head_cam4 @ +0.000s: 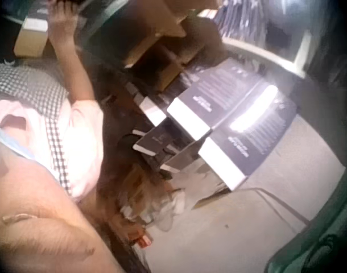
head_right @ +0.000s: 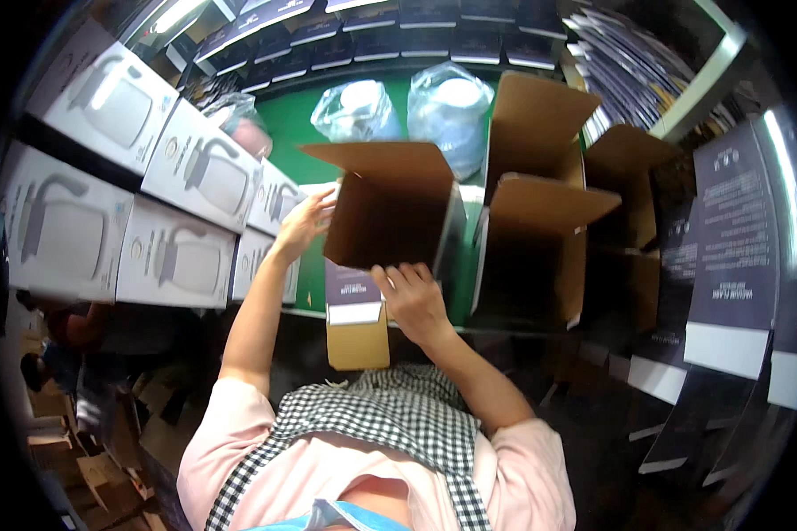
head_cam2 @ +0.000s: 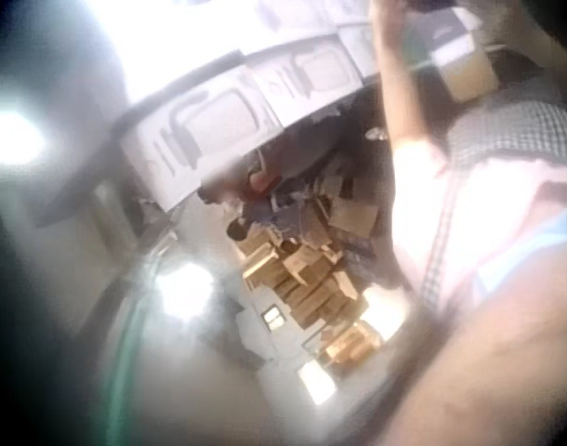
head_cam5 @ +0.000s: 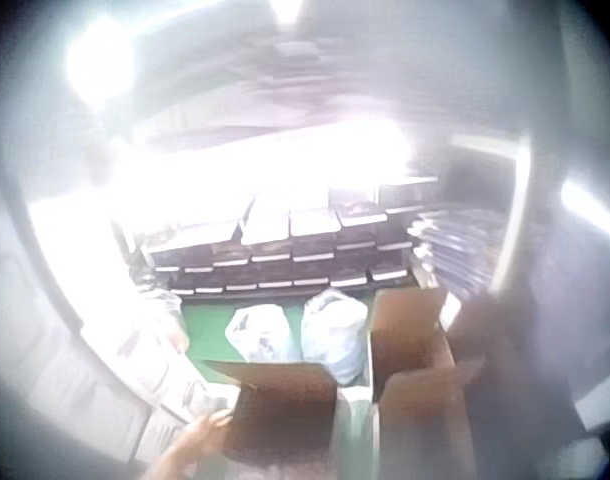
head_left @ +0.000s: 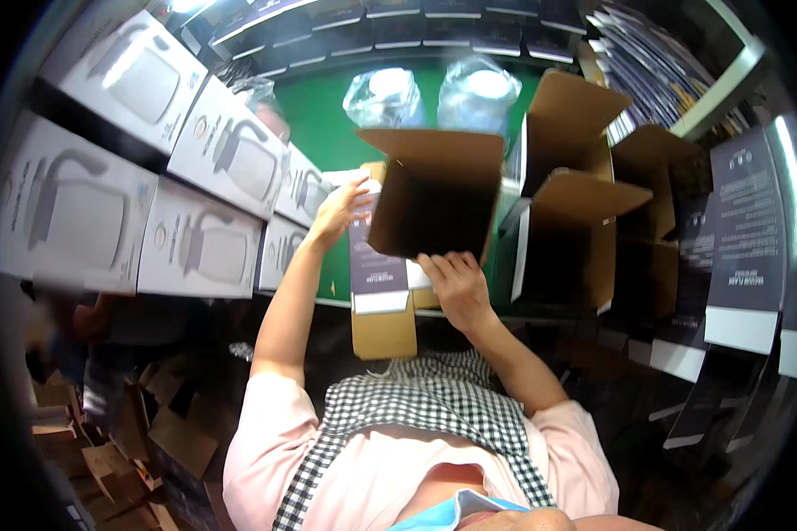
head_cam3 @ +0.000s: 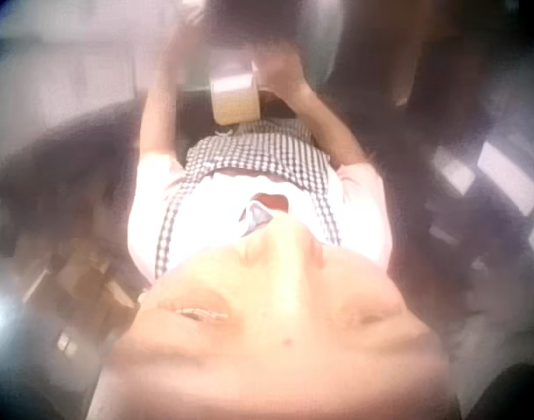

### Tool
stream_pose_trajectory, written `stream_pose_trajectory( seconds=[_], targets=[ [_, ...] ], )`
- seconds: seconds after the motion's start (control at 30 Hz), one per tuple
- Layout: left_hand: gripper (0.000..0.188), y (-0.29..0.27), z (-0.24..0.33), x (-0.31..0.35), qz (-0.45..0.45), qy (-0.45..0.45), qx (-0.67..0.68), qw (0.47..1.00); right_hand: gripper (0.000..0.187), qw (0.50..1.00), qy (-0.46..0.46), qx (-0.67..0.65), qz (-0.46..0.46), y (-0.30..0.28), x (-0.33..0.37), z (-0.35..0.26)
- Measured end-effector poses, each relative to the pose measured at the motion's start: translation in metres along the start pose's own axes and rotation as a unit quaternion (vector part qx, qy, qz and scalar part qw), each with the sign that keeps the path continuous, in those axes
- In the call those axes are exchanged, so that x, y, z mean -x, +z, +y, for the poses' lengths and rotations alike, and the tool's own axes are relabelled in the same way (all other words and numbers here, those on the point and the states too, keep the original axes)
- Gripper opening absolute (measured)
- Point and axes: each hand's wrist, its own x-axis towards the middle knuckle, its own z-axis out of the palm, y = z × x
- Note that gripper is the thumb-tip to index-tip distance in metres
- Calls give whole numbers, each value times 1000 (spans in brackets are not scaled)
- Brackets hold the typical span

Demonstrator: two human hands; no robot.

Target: The person folds flat cardboard into boxes, places a kettle wrapped in plastic into one of the boxes, and then carries several finished boxes to a larger crate to stack them inside.

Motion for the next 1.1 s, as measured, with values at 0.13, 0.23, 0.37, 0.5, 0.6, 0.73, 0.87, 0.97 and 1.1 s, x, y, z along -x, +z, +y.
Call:
stream_pose_trajectory(
  seconds=[0.13,0.23,0.37,0.5,0.6,0.73,0.87,0.97,1.1],
  targets=[
    [107,-23,-26,-175,273,193,-442,832,27,997,74,-6,14,6,-1,10],
    [67,-9,-38,-259,330,224,-327,857,29,996,72,33,-26,9,9,11],
    [30,-34,-27,-288,398,352,-157,832,31,995,97,0,0,9,16,8],
    [33,4,77,-166,441,333,-204,808,34,993,116,-16,32,16,35,16],
    [35,15,126,-30,427,363,-279,780,36,991,125,-34,42,21,41,17],
    [29,55,178,152,416,325,-172,832,34,992,105,-51,55,20,31,21],
    [31,61,176,189,317,263,-74,908,33,991,66,-94,68,18,30,26],
    [30,120,169,156,265,283,-61,920,32,978,29,-153,136,12,37,23],
    [11,172,118,111,285,367,-308,830,23,970,55,-208,116,20,48,25]
  ],
)
